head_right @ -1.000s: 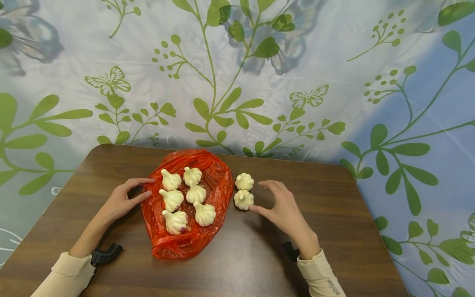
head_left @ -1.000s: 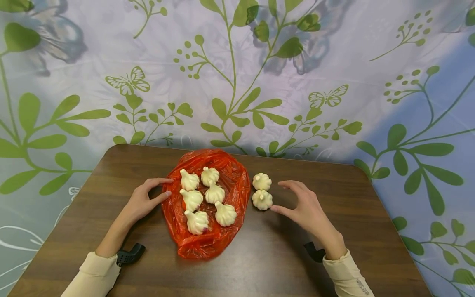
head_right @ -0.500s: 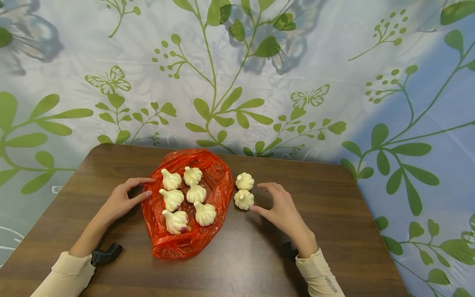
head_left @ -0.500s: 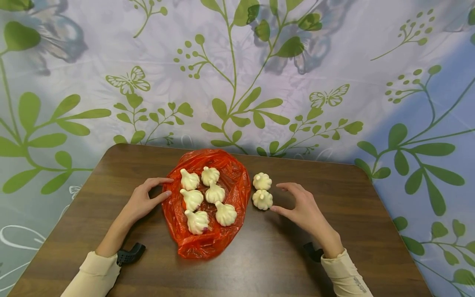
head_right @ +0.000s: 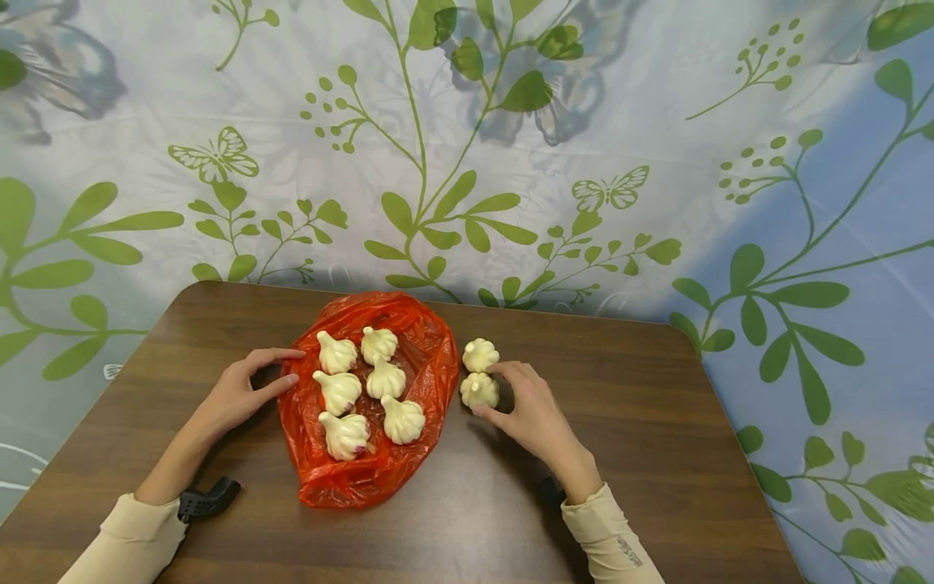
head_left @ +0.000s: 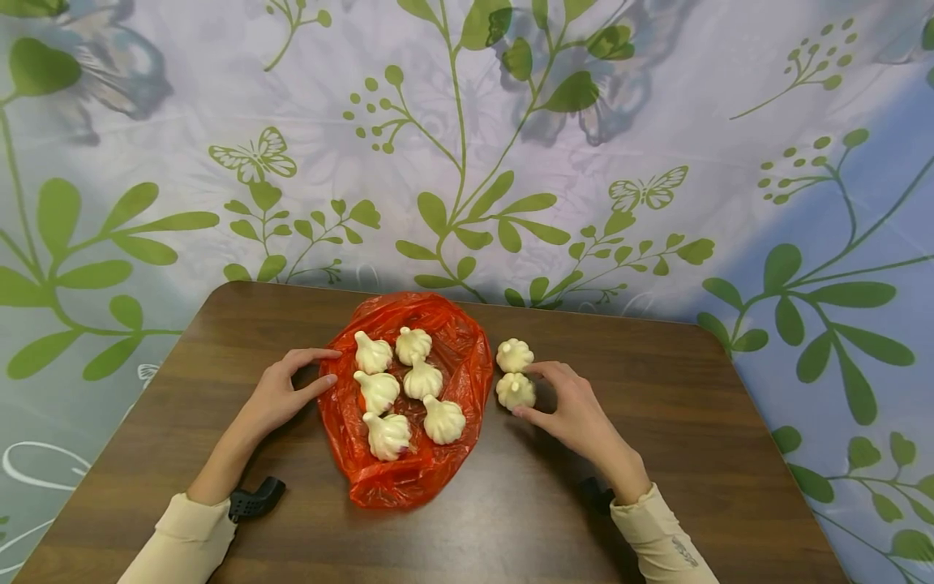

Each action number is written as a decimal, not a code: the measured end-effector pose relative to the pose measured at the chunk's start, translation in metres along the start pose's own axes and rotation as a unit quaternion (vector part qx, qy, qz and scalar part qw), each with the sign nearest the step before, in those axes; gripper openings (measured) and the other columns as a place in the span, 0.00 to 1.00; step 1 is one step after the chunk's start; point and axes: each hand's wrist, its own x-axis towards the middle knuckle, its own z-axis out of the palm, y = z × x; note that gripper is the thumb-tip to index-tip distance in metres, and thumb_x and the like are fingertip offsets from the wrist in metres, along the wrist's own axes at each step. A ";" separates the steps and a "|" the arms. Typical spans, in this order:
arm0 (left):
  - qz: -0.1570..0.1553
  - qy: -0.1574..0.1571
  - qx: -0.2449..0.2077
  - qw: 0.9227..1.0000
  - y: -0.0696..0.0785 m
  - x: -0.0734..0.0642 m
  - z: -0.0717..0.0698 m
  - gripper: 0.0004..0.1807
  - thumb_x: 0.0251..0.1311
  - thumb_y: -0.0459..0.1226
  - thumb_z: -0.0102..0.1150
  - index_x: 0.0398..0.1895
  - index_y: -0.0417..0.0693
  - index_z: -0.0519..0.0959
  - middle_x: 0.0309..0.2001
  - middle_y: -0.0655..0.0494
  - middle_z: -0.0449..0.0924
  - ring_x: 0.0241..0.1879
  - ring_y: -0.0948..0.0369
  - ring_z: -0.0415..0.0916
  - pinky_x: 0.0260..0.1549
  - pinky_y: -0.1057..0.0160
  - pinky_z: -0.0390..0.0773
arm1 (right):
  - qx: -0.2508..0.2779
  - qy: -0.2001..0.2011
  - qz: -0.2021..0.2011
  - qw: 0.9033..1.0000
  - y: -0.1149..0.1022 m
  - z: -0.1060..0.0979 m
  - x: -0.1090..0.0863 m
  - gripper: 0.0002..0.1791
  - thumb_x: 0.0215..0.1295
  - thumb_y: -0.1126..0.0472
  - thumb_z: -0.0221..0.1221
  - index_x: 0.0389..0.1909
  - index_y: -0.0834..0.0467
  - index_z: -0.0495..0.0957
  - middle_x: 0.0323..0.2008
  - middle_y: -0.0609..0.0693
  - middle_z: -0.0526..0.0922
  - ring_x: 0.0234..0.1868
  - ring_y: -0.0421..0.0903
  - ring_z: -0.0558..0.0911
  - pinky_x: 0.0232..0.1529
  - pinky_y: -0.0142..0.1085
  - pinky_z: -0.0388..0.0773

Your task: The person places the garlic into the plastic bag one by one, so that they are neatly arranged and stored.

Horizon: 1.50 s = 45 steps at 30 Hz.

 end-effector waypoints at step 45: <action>0.006 0.003 0.002 1.000 0.003 0.000 0.000 0.20 0.69 0.43 0.70 0.63 0.56 0.84 0.63 0.47 0.81 0.68 0.45 0.72 0.67 0.36 0.65 | -0.042 -0.017 0.001 0.999 -0.010 0.005 0.000 0.35 0.54 0.52 0.80 0.62 0.59 0.81 0.51 0.52 0.87 0.49 0.52 0.85 0.48 0.49 0.83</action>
